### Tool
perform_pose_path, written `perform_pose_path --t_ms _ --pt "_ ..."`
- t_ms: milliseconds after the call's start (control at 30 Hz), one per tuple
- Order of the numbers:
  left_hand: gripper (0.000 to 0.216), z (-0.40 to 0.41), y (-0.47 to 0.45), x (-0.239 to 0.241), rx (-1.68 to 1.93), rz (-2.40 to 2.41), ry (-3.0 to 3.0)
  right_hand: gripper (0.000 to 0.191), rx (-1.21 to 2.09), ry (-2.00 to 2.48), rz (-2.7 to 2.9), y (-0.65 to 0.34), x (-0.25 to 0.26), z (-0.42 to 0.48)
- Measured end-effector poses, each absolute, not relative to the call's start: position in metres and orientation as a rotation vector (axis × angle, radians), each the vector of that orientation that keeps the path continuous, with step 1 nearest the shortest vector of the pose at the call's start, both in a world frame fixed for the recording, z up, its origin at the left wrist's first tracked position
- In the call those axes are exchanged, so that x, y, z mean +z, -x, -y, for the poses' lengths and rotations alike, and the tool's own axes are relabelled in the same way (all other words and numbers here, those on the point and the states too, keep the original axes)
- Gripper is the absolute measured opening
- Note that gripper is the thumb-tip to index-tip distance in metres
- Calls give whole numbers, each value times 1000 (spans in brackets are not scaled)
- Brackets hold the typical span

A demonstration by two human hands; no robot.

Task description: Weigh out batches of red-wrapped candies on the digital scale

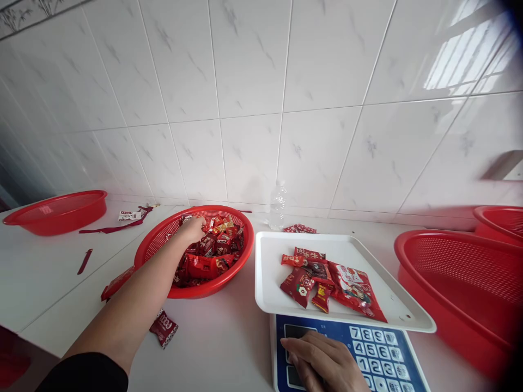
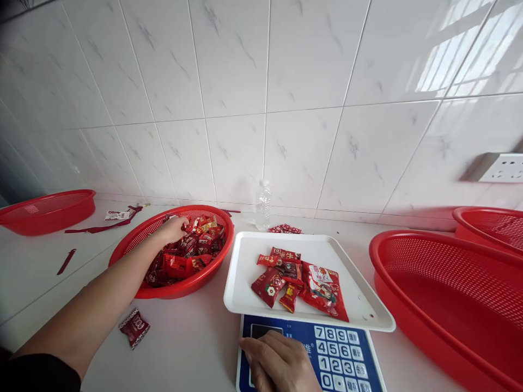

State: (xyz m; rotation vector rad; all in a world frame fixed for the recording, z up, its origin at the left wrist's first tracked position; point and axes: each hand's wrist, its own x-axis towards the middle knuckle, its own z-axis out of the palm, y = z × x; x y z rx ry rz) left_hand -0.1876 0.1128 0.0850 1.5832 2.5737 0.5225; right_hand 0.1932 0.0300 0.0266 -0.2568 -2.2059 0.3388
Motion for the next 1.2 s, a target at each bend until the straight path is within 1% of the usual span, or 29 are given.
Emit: perform_pose_path --t_ms 100,200,267,300,367,467,533,600,667,767,800,900,1000,1067,1133,1200 --pt "25 -113 176 103 660 -2628 -1694 25 384 299 2206 -195 30 -27" --pt "29 -105 146 127 878 -2602 -1834 24 424 342 2229 -196 32 -26" --pt "26 -88 113 136 1241 -2431 -2011 24 418 358 2239 -196 31 -26" --pt "27 -77 94 136 1392 -2323 -2048 24 409 354 2236 -195 31 -26" --pt "25 -50 55 124 1583 -2115 -2040 24 387 333 2211 -195 29 -26" --pt "23 -18 11 85 1772 -1791 -2177 25 359 319 2178 -194 27 -24" --pt "33 -6 -2 54 1811 -1631 -2308 22 352 328 2156 -195 30 -23" --pt "38 -2 -2 30 1859 -1585 -2345 22 342 357 2113 -197 35 -23" --pt "34 -4 5 14 1853 -1627 -2262 25 315 435 2071 -203 43 -28" --pt "24 -12 14 4 1806 -1676 -2040 30 234 682 2097 -216 56 -44" --pt "22 -14 16 3 1793 -1668 -1961 34 202 780 2139 -220 60 -51" --pt "19 -19 16 3 1763 -1608 -1779 57 174 1021 2337 -232 70 -76" --pt "23 -17 15 7 1767 -1572 -1702 76 404 1224 2580 -236 80 -98" --pt "26 -14 13 10 1774 -1554 -1698 83 560 1308 2683 -237 85 -108" --pt "29 -11 10 14 1774 -1532 -1717 80 593 1318 2724 -236 87 -114" --pt "31 -9 8 17 1770 -1522 -1739 69 524 1295 2712 -235 87 -118"
